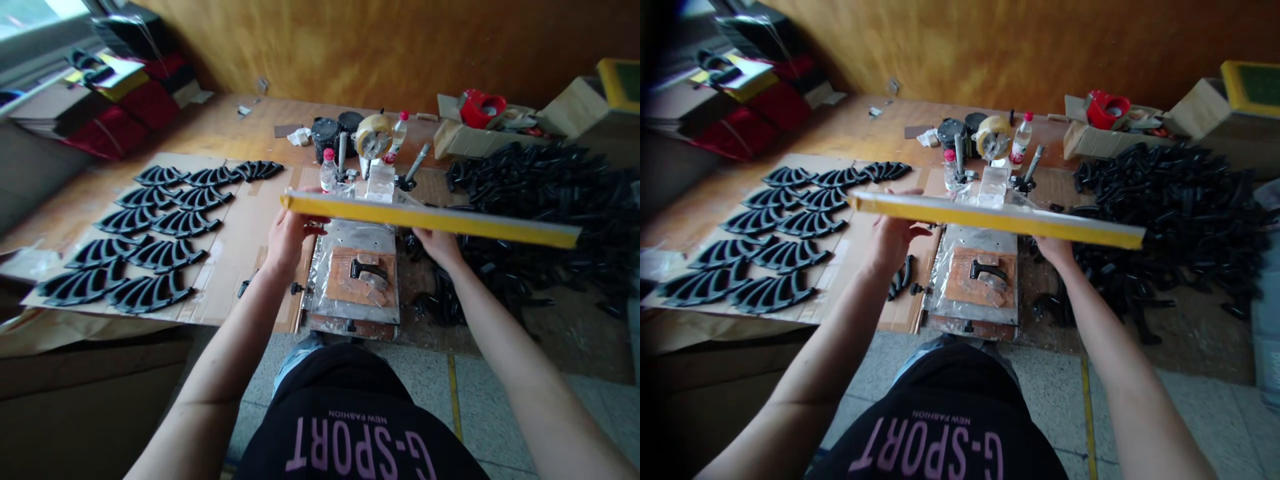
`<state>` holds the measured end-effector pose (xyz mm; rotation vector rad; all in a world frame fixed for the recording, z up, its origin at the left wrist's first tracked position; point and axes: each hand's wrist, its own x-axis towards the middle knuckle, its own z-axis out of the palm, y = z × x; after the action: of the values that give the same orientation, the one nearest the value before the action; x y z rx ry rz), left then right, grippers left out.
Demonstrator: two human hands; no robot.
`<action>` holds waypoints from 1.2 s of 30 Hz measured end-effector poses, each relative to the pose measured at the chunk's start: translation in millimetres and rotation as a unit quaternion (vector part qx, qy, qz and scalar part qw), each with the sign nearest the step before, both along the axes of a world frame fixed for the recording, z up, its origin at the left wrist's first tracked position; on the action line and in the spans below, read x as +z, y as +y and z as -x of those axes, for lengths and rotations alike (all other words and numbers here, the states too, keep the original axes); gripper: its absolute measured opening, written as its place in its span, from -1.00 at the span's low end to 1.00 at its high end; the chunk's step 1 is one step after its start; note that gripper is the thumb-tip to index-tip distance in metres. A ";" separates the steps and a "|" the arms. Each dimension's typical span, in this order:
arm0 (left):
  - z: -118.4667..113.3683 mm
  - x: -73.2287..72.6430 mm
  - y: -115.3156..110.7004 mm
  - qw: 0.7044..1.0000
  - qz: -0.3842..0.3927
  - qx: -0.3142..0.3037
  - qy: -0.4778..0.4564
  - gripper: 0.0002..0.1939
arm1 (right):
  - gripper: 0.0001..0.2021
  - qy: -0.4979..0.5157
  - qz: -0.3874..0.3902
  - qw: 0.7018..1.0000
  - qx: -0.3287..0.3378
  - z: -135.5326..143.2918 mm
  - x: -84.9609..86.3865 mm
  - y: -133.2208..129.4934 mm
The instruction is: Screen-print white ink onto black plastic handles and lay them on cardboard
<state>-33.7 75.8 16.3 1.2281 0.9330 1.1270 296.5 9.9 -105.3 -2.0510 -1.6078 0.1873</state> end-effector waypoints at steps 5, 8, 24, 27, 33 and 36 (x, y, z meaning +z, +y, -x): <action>-16.9 -7.5 2.4 0.998 0.012 0.035 -0.047 -0.41 | -0.77 -0.092 0.127 0.979 0.132 84.1 -45.8 -33.8; -11.5 -48.2 -40.3 0.989 0.144 -0.044 -0.004 -0.39 | -0.87 -0.107 0.172 0.974 0.107 113.2 -39.4 -39.5; 189.2 -198.1 -89.4 0.862 0.366 0.196 0.291 -0.38 | -0.77 -0.013 0.140 0.922 0.362 313.8 -49.8 53.1; 201.0 -216.8 -73.7 0.843 0.384 0.154 0.343 -0.35 | -0.65 -0.021 0.209 0.915 0.344 333.7 -69.0 67.0; 214.6 -217.3 -5.9 0.811 0.373 0.076 0.443 -0.30 | -0.52 0.018 0.251 0.919 0.305 352.9 -75.7 71.5; 226.2 -203.5 22.5 0.792 0.337 0.060 0.505 -0.31 | -0.52 0.047 0.249 0.912 0.323 349.1 -71.1 73.9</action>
<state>-259.8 98.3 -187.3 1.1128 2.0228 0.0428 -52.6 83.8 -176.4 -1.7027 -2.2960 1.0044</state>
